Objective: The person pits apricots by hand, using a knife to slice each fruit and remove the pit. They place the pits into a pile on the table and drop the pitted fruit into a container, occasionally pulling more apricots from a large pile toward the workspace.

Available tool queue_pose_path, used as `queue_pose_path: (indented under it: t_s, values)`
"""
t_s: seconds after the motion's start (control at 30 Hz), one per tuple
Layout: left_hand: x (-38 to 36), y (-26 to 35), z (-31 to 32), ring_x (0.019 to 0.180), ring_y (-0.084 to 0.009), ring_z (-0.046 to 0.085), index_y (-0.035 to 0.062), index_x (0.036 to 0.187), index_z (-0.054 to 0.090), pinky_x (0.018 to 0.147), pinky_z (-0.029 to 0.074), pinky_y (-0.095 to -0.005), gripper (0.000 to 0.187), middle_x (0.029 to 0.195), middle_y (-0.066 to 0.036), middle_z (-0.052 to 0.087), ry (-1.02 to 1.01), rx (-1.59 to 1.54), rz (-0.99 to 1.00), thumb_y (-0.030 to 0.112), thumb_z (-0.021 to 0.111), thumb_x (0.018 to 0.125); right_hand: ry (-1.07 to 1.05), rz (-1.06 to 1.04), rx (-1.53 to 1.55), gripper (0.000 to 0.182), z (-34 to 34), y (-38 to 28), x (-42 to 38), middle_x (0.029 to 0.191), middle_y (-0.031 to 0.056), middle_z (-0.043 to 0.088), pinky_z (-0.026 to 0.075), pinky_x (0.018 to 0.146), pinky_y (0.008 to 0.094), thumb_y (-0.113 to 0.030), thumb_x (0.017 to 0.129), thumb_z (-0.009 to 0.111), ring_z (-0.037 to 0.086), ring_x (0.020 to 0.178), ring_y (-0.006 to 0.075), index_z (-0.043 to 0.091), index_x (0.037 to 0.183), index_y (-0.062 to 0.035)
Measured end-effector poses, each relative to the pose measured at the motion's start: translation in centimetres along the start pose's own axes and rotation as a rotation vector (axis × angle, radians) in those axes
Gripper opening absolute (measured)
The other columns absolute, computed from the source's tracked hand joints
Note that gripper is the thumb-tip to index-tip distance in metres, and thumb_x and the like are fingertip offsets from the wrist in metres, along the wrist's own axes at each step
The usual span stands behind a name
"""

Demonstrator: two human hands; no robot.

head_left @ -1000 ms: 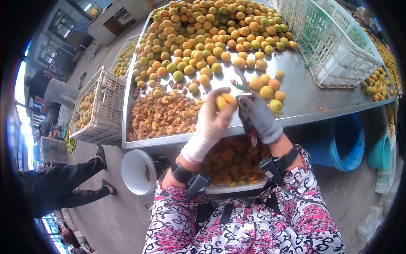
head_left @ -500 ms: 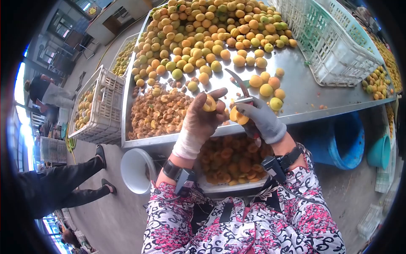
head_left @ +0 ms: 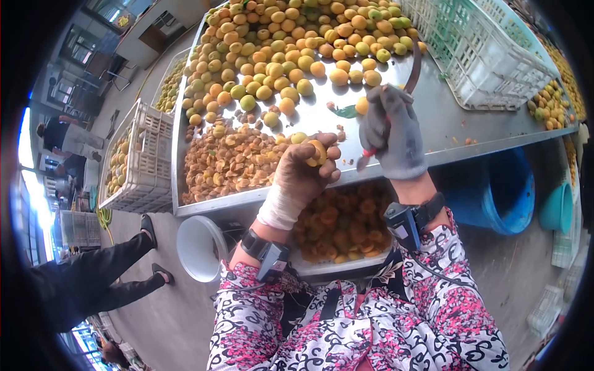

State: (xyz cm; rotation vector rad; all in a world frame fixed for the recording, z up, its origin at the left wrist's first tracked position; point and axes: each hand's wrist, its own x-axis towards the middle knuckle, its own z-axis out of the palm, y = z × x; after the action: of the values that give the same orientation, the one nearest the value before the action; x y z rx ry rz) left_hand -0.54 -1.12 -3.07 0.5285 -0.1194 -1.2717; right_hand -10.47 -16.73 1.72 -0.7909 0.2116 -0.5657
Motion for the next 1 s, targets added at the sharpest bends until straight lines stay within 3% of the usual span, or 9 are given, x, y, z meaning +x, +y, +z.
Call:
queue_pose_path:
  t_s: [0.13, 0.37, 0.57, 0.63, 0.77, 0.83, 0.87, 0.93, 1.0]
  values:
    - [1.2, -1.5, 0.2, 0.062, -0.0154, 0.05, 0.0013, 0.113, 0.056, 0.068, 0.044, -0.0338, 0.048, 0.091, -0.009, 0.058, 0.044, 0.028, -0.059, 0.032, 0.06, 0.075, 0.043, -0.169, 0.079, 0.022, 0.7, 0.1, 0.5, 0.052, -0.0034, 0.036, 0.031, 0.037, 0.0236, -0.025, 0.095, 0.053, 0.033, 0.038, 0.0071, 0.055, 0.085, -0.006]
    - [1.5, -3.3, 2.1, 0.061, -0.0187, 0.047, 0.0078, 0.101, 0.054, 0.063, 0.037, -0.0343, 0.036, 0.084, -0.007, 0.055, 0.159, -0.017, -0.098, 0.035, 0.06, 0.079, 0.113, -0.23, -0.07, 0.013, 2.2, 1.0, 0.0, 0.057, -0.0059, 0.046, 0.031, 0.04, 0.0192, -0.018, 0.091, 0.06, 0.038, 0.044, 0.0016, 0.059, 0.089, -0.0052]
    - [1.4, -3.3, 2.7, 0.065, -0.0139, 0.049, 0.0096, 0.101, 0.054, 0.056, 0.036, -0.0262, 0.034, 0.084, -0.004, 0.056, 0.243, -0.045, -0.039, 0.038, 0.059, 0.083, 0.129, -0.249, -0.065, 0.013, 2.8, 1.5, -0.6, 0.058, -0.0071, 0.046, 0.031, 0.041, 0.0186, -0.017, 0.09, 0.062, 0.04, 0.047, -0.0001, 0.058, 0.087, -0.0053]
    - [1.4, -3.6, 3.5, 0.05, -0.0164, 0.048, 0.0107, 0.101, 0.051, 0.046, 0.037, -0.0274, 0.025, 0.069, -0.008, 0.055, 0.327, 0.184, 0.117, 0.032, 0.052, 0.089, 0.118, -0.209, -0.176, 0.033, 3.0, 1.4, -0.6, 0.051, -0.0031, 0.041, 0.033, 0.041, 0.0249, -0.029, 0.094, 0.053, 0.038, 0.042, 0.0065, 0.048, 0.069, -0.0088]
    - [1.4, -3.4, 4.0, 0.041, -0.0114, 0.039, 0.0121, 0.092, 0.051, 0.04, 0.032, -0.0238, 0.019, 0.063, -0.006, 0.053, 0.273, 0.071, 0.026, 0.031, 0.053, 0.089, 0.211, -0.265, -0.284, 0.035, 3.4, 2.5, -0.4, 0.049, -0.0039, 0.036, 0.03, 0.039, 0.0248, -0.029, 0.095, 0.051, 0.035, 0.04, 0.0071, 0.044, 0.066, -0.0112]
    - [1.3, -3.2, 3.1, 0.035, -0.0088, 0.031, 0.0135, 0.083, 0.049, 0.037, 0.028, -0.0224, 0.018, 0.057, -0.004, 0.048, 0.253, -0.058, -0.022, 0.029, 0.053, 0.09, 0.16, -0.36, -0.153, 0.018, 2.7, 2.6, 0.5, 0.054, -0.0072, 0.039, 0.027, 0.036, 0.0219, -0.023, 0.093, 0.056, 0.033, 0.04, 0.0024, 0.053, 0.082, -0.0099]
    - [1.2, -3.0, 2.8, 0.035, -0.0088, 0.031, 0.0135, 0.083, 0.049, 0.037, 0.028, -0.0224, 0.018, 0.057, -0.004, 0.048, 0.254, -0.058, -0.018, 0.029, 0.053, 0.09, 0.14, -0.187, 0.146, 0.031, 1.9, 2.1, 0.8, 0.052, -0.0067, 0.032, 0.025, 0.035, 0.0246, -0.03, 0.095, 0.052, 0.027, 0.037, 0.0051, 0.045, 0.069, -0.0139]
    - [1.3, -2.4, 2.7, 0.038, -0.0055, 0.031, 0.0097, 0.085, 0.054, 0.04, 0.031, -0.0191, 0.024, 0.055, 0.002, 0.045, 0.069, -0.122, -0.139, 0.032, 0.049, 0.092, 0.227, -0.154, 0.241, 0.042, 1.2, 2.5, 1.8, 0.05, -0.0057, 0.026, 0.022, 0.034, 0.0254, -0.036, 0.095, 0.049, 0.022, 0.036, 0.0072, 0.034, 0.061, -0.0162]
    - [1.5, -2.4, 2.4, 0.038, -0.0062, 0.03, 0.0109, 0.082, 0.053, 0.039, 0.03, -0.019, 0.026, 0.056, 0.002, 0.045, 0.084, -0.085, -0.119, 0.034, 0.05, 0.092, 0.24, -0.136, 0.255, 0.045, 0.9, 2.8, 2.3, 0.049, -0.0055, 0.025, 0.02, 0.034, 0.0252, -0.038, 0.095, 0.049, 0.021, 0.036, 0.0079, 0.032, 0.06, -0.0162]
